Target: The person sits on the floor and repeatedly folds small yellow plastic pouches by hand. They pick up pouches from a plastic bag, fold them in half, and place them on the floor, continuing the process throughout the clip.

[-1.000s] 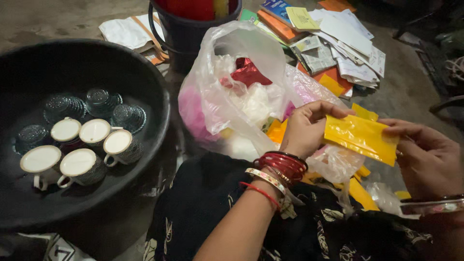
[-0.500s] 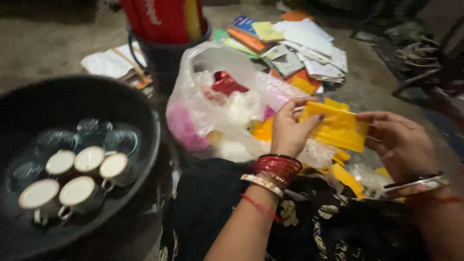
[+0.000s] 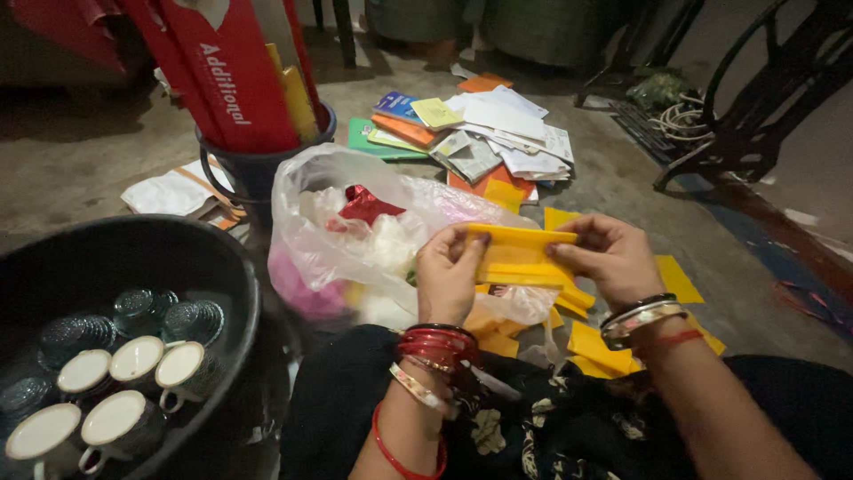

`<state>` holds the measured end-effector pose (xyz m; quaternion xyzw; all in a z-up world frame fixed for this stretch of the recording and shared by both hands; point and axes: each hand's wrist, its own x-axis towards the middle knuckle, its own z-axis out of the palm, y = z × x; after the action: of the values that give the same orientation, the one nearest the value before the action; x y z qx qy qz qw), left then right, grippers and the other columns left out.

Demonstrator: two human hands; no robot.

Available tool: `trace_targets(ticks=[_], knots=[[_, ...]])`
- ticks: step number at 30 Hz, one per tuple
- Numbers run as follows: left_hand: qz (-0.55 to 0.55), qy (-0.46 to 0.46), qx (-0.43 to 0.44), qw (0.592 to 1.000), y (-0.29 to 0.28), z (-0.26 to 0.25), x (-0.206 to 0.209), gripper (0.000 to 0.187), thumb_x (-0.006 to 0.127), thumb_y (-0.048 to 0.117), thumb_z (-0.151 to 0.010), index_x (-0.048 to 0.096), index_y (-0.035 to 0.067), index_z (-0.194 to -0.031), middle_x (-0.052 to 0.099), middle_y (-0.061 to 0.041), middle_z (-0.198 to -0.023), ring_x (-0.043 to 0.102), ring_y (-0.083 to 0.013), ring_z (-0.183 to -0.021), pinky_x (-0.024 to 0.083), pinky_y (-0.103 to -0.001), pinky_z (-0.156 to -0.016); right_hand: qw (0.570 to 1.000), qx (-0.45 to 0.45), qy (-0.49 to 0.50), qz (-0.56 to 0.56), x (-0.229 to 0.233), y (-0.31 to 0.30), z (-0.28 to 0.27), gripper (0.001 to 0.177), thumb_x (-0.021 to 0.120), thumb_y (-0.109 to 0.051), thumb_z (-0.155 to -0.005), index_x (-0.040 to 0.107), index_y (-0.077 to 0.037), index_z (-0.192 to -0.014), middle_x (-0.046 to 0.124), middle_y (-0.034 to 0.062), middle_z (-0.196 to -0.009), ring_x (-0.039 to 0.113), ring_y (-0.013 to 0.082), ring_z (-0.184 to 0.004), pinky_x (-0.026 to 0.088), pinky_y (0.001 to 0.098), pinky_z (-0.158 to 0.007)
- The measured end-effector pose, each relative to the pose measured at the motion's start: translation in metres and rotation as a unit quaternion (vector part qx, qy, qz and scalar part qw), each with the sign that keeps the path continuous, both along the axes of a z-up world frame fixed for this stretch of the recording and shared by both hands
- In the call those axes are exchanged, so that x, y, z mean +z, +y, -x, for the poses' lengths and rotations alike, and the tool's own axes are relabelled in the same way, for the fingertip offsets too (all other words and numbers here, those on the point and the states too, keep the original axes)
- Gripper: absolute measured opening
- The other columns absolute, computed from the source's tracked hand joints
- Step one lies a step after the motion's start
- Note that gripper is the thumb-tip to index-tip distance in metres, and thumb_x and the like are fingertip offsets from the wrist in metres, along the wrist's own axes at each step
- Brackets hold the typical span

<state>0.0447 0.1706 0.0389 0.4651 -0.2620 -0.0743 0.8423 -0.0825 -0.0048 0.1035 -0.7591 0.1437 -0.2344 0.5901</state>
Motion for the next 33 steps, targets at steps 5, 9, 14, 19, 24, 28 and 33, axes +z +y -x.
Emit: trace_targets(ticks=[5, 9, 14, 19, 24, 28, 33], knots=[[-0.037, 0.029, 0.015, 0.999, 0.002, -0.004, -0.007, 0.024, 0.061, -0.002, -0.095, 0.067, -0.001, -0.118, 0.076, -0.008, -0.102, 0.071, -0.0094, -0.09, 0.057, -0.023, -0.077, 0.999, -0.006, -0.036, -0.015, -0.026, -0.016, -0.024, 0.033, 0.074, 0.001, -0.085, 0.062, -0.003, -0.116, 0.075, 0.0086, -0.096, 0.071, 0.0121, -0.085, 0.057, 0.0256, -0.074], [-0.102, 0.0, 0.115, 0.988, 0.004, -0.01, -0.012, 0.036, 0.053, -0.008, -0.091, 0.064, 0.004, -0.123, 0.077, -0.006, -0.115, 0.07, -0.0117, -0.097, 0.055, -0.024, -0.081, 0.996, -0.055, -0.07, -0.02, -0.066, -0.047, -0.047, 0.036, 0.076, 0.006, -0.085, 0.054, -0.006, -0.111, 0.067, 0.0049, -0.093, 0.067, 0.0124, -0.082, 0.056, 0.0266, -0.072], [-0.126, -0.03, 0.243, 0.961, 0.005, -0.028, -0.022, 0.036, 0.061, -0.004, -0.088, 0.061, 0.003, -0.123, 0.069, -0.01, -0.124, 0.065, -0.0203, -0.118, 0.048, -0.033, -0.103, 0.997, -0.06, -0.05, -0.003, -0.131, -0.087, -0.081, 0.035, 0.073, 0.009, -0.083, 0.054, -0.007, -0.107, 0.067, 0.0061, -0.094, 0.067, 0.014, -0.085, 0.058, 0.0268, -0.074], [-0.191, 0.016, 0.238, 0.952, 0.003, -0.03, -0.035, 0.029, 0.063, 0.001, -0.089, 0.065, 0.004, -0.118, 0.069, -0.01, -0.123, 0.062, -0.0228, -0.121, 0.043, -0.036, -0.106, 0.996, -0.009, 0.033, 0.08, -0.18, -0.083, -0.116, 0.028, 0.075, 0.006, -0.084, 0.061, -0.002, -0.106, 0.07, 0.0072, -0.097, 0.068, 0.0152, -0.089, 0.058, 0.0297, -0.076], [-0.174, 0.018, 0.163, 0.971, -0.004, -0.033, -0.042, 0.022, 0.064, 0.005, -0.093, 0.068, 0.003, -0.114, 0.073, -0.009, -0.114, 0.067, -0.0187, -0.109, 0.05, -0.033, -0.101, 0.991, 0.07, 0.109, 0.032, -0.18, -0.063, -0.122, 0.024, 0.068, 0.0, -0.085, 0.067, -0.003, -0.109, 0.076, 0.0046, -0.101, 0.072, 0.0147, -0.087, 0.06, 0.0313, -0.074], [-0.174, 0.026, 0.072, 0.982, -0.016, -0.027, -0.043, 0.022, 0.066, 0.01, -0.094, 0.066, 0.003, -0.115, 0.072, -0.007, -0.109, 0.067, -0.0138, -0.1, 0.055, -0.03, -0.089, 0.991, 0.069, 0.078, 0.082, -0.152, -0.092, -0.095, 0.018, 0.065, -0.001, -0.091, 0.069, -0.002, -0.109, 0.075, 0.0061, -0.099, 0.071, 0.0157, -0.088, 0.059, 0.0302, -0.077], [-0.206, -0.005, -0.031, 0.978, -0.037, -0.017, -0.031, 0.022, 0.067, 0.014, -0.094, 0.068, 0.002, -0.112, 0.075, -0.005, -0.103, 0.072, -0.0119, -0.092, 0.059, -0.027, -0.083, 0.994, 0.023, 0.081, 0.064, -0.135, -0.172, -0.055, 0.021, 0.064, -0.001, -0.092, 0.07, -0.002, -0.112, 0.075, 0.0068, -0.104, 0.071, 0.0146, -0.094, 0.06, 0.0309, -0.084]])
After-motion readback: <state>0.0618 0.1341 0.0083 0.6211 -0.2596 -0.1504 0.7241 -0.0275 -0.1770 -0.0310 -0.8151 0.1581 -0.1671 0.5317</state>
